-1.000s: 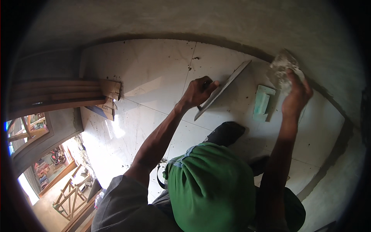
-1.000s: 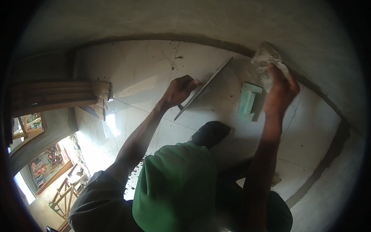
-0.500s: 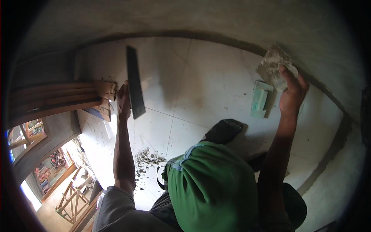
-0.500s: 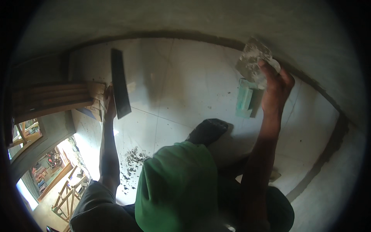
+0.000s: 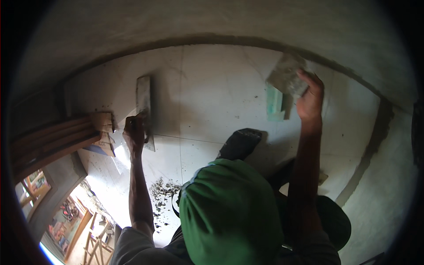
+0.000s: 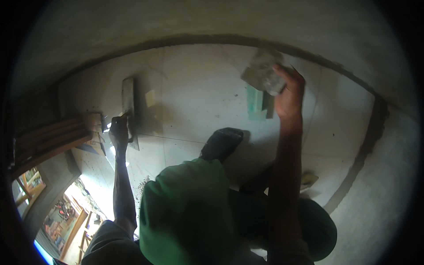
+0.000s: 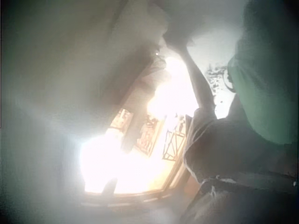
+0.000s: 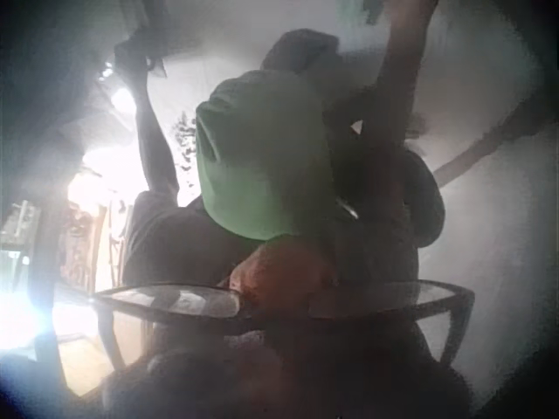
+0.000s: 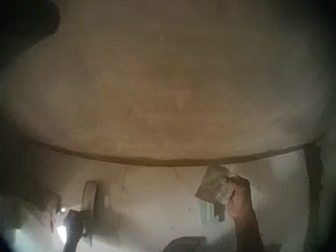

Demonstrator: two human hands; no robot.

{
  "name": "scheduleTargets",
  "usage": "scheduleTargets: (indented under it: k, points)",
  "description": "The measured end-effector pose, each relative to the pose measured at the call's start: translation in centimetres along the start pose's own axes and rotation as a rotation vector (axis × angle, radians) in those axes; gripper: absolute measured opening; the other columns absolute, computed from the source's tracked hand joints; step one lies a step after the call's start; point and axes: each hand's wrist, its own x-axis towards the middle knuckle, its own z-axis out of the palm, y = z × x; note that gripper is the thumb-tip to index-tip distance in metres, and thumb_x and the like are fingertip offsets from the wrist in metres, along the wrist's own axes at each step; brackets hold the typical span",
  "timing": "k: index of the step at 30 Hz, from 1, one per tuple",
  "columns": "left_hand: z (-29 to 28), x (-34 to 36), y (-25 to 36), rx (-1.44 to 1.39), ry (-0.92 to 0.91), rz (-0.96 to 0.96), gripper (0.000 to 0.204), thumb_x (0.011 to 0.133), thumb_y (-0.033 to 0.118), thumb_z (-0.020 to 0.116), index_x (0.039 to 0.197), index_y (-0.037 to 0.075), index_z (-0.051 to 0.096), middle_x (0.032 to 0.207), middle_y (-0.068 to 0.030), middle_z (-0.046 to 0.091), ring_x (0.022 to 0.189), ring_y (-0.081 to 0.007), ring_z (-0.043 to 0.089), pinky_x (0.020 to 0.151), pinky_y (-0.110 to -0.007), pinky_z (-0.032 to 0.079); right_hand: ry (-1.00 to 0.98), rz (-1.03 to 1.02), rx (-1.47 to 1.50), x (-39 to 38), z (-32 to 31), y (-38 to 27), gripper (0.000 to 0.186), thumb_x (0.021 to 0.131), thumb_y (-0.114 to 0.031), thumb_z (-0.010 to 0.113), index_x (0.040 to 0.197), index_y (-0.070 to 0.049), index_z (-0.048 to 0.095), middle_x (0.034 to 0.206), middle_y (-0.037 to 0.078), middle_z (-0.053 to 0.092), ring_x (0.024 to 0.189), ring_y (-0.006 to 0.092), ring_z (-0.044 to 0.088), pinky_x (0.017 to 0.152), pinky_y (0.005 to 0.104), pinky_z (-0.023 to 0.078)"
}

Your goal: The person applies plaster to the junction between a wall and a tiled floor using a metal trowel and a rectangular spreader, smoothing the material along the corner and scraping excess plaster between the tools.

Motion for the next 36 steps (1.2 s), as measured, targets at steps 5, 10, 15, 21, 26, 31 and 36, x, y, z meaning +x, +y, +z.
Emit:
scheduleTargets:
  k: [5,10,15,21,26,31,36]
  points:
    - [1.9,-2.9,0.0,0.023,-0.012,-0.010,0.030,0.103,0.034,0.072,0.110,0.005,0.069,0.089,-0.0105,0.075,0.080,-0.0280,0.072,0.073,-0.043,0.056,0.020,0.111,0.112,1.6,2.3,1.6,0.018,0.089,-0.009,0.076,0.104,0.002,0.075,0.101,0.007,0.074,0.095,0.0191,0.070,0.091,0.0352,0.052]
    - [4.7,-5.0,6.9,-0.030,0.254,0.128,0.025,0.098,0.012,0.077,0.120,0.003,0.070,0.109,-0.0100,0.073,0.100,-0.0240,0.071,0.089,-0.039,0.059,-0.005,0.050,0.027,1.7,1.8,-2.8,0.017,0.089,-0.011,0.075,0.102,0.000,0.077,0.100,0.006,0.075,0.093,0.0186,0.071,0.087,0.0350,0.054]
    - [11.4,-7.6,25.2,-0.525,-0.432,0.076,0.021,0.097,0.021,0.081,0.103,0.004,0.070,0.099,-0.0086,0.075,0.088,-0.0198,0.072,0.075,-0.036,0.059,-0.028,-0.011,0.014,1.1,-0.6,-4.8,0.016,0.091,-0.011,0.072,0.103,-0.002,0.077,0.100,0.005,0.075,0.096,0.0194,0.072,0.090,0.0353,0.054]
    - [19.0,-8.6,36.2,-0.216,-0.411,0.417,0.049,0.089,0.042,0.083,0.108,-0.001,0.066,0.106,-0.0202,0.071,0.090,-0.0359,0.073,0.078,-0.048,0.059,0.058,-0.065,0.039,-2.2,-3.7,-5.7,0.015,0.093,-0.010,0.072,0.105,-0.003,0.076,0.102,0.005,0.075,0.098,0.0193,0.071,0.093,0.0353,0.053]
    - [20.2,-7.7,33.6,-0.280,-0.498,0.490,0.038,0.093,0.027,0.076,0.108,-0.006,0.064,0.109,-0.0228,0.070,0.094,-0.0378,0.071,0.081,-0.048,0.059,0.213,-0.125,0.127,-4.4,-6.1,-5.3,0.018,0.094,-0.012,0.074,0.110,-0.004,0.075,0.101,0.006,0.074,0.096,0.0182,0.070,0.092,0.0338,0.051]
    - [14.9,-5.0,28.9,-1.349,-0.921,-0.277,0.032,0.110,0.017,0.049,0.126,-0.004,0.067,0.105,-0.0059,0.073,0.087,-0.0147,0.069,0.081,-0.031,0.057,0.082,-0.166,-0.332,-4.8,-1.9,-2.6,0.024,0.099,-0.020,0.074,0.113,-0.001,0.074,0.094,0.000,0.072,0.084,0.0101,0.063,0.082,0.0270,0.049]
    - [12.3,-4.7,25.7,-1.376,-0.913,-0.326,0.033,0.113,0.021,0.047,0.126,-0.002,0.067,0.105,-0.0054,0.073,0.087,-0.0094,0.068,0.077,-0.027,0.057,-0.309,-0.301,-0.715,-4.1,6.2,-0.5,0.014,0.100,-0.011,0.071,0.112,-0.005,0.075,0.083,0.005,0.070,0.075,0.0137,0.063,0.071,0.0323,0.054]
